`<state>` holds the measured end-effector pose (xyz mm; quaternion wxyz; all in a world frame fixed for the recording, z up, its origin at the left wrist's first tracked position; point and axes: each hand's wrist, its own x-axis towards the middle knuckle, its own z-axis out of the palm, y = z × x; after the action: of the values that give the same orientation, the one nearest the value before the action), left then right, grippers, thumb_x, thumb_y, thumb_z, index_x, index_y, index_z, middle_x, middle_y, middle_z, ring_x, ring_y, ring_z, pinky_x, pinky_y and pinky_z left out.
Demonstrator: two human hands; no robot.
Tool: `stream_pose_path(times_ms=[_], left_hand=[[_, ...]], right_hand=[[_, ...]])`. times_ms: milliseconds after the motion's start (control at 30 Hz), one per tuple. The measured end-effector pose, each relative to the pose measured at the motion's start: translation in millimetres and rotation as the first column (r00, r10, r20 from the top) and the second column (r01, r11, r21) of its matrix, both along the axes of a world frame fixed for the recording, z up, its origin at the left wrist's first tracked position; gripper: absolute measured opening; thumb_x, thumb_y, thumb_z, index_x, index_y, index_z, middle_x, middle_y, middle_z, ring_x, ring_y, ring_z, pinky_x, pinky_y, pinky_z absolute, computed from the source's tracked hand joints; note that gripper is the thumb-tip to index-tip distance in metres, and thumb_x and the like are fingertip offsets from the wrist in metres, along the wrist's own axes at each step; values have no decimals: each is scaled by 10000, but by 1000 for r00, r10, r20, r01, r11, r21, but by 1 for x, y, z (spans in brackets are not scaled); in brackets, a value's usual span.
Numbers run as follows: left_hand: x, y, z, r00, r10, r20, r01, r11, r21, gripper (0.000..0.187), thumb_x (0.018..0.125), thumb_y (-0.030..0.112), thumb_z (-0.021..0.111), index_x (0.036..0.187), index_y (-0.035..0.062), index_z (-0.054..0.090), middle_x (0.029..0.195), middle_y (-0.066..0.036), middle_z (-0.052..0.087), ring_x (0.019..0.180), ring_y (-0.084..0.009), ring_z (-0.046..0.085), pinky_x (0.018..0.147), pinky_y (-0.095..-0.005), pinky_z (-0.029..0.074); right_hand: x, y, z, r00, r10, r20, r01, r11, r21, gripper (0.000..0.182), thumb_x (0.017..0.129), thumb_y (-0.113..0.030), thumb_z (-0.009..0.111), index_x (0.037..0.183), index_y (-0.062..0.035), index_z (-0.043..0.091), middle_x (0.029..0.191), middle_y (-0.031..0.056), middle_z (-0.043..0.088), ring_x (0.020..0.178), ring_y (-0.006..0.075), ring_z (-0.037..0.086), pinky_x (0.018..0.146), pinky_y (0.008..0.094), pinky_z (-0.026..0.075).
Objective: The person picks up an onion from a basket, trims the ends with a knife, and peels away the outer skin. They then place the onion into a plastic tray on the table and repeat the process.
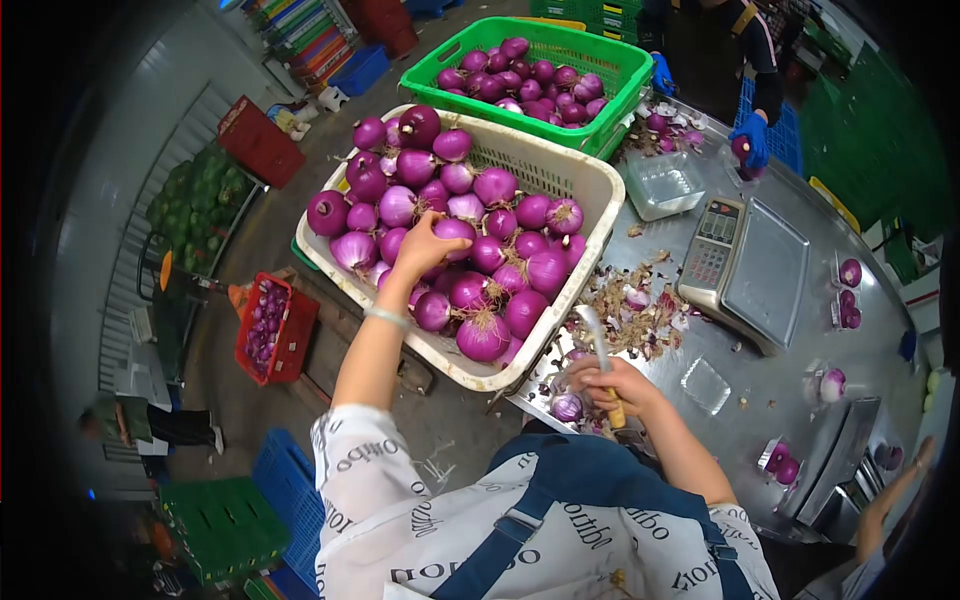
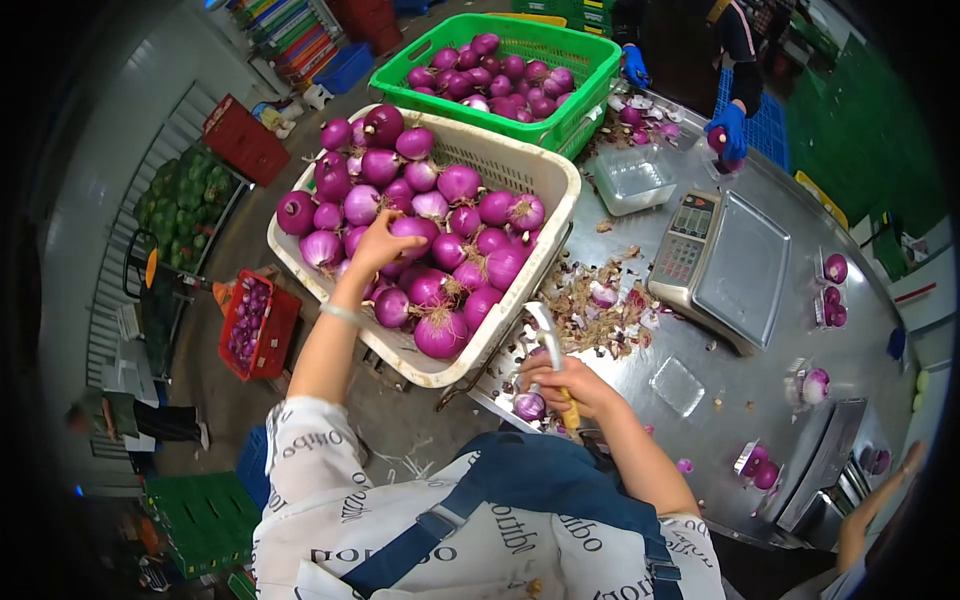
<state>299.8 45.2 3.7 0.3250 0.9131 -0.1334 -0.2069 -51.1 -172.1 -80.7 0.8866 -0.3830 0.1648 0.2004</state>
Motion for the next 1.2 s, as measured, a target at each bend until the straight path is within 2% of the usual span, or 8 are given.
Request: stream_pose_path(times_ms=[67,167,400,700,867,1000,1100,1200], left_hand=[[-30,2,15,979,-74,-189,-40,843,-536,780,721,229,831,1387,74,454,1250,-125,614,1051,-250,656,922,-387,555],[-96,-7,38,896,-352,-270,-111,411,-905,707,749,55,762,1372,102,432,1353,-99,513,1200,-257,573,1031,-393,496],[-218,-49,40,631,-558,-539,-307,459,-834,805,707,145,827,1398,89,417,1288,-115,546,1197,-244,568,1054,-380,458],[-262,-63,40,479,-652,-589,-139,606,-783,814,675,136,879,1367,46,459,1265,-79,558,1217,-212,563,1060,-380,461],[-277,-62,35,611,-592,-526,-51,633,-772,812,676,133,896,1356,64,458,1258,-86,570,1184,-194,560,1034,-359,461],[-275,-59,17,929,-351,-116,174,694,-699,817,656,156,918,1308,63,435,1254,-115,528,1178,-231,548,1028,-372,452],[-272,-62,2,933,-244,264,357,715,-601,847,650,95,909,1326,85,398,1273,-104,471,1182,-233,526,1044,-375,439],[-276,-70,4,922,-161,353,360,692,-625,863,617,104,914,1307,85,396,1268,-123,458,1200,-267,506,1055,-406,410]], right_hand=[[-21,-8,-9,967,-245,-70,219,940,-262,340,915,-54,639,1243,24,593,949,116,694,480,58,457,395,226,361],[-42,-19,13,952,-145,271,307,436,-846,289,915,-71,641,1202,-51,673,944,62,710,632,136,614,516,248,470],[-50,-25,105,755,299,583,654,-391,-647,464,745,-39,659,1200,-118,701,1022,81,688,758,221,669,586,305,537],[-68,-14,109,847,316,428,532,-504,-681,494,758,-113,638,1248,-171,670,1088,27,671,714,147,642,551,277,534],[-74,-1,99,904,230,362,427,-553,-716,510,742,-104,650,1246,-184,671,1098,11,665,692,147,629,551,280,536],[-85,-3,94,878,203,433,474,-488,-733,516,723,-72,663,1234,-140,676,1092,29,670,742,169,659,564,308,539],[-85,7,107,823,219,524,564,-421,-710,505,698,-33,667,1201,-79,681,1086,67,672,785,198,679,578,327,539],[-76,10,98,811,218,544,580,-423,-696,504,702,-39,664,1205,-70,678,1091,74,671,784,193,675,580,316,538]])
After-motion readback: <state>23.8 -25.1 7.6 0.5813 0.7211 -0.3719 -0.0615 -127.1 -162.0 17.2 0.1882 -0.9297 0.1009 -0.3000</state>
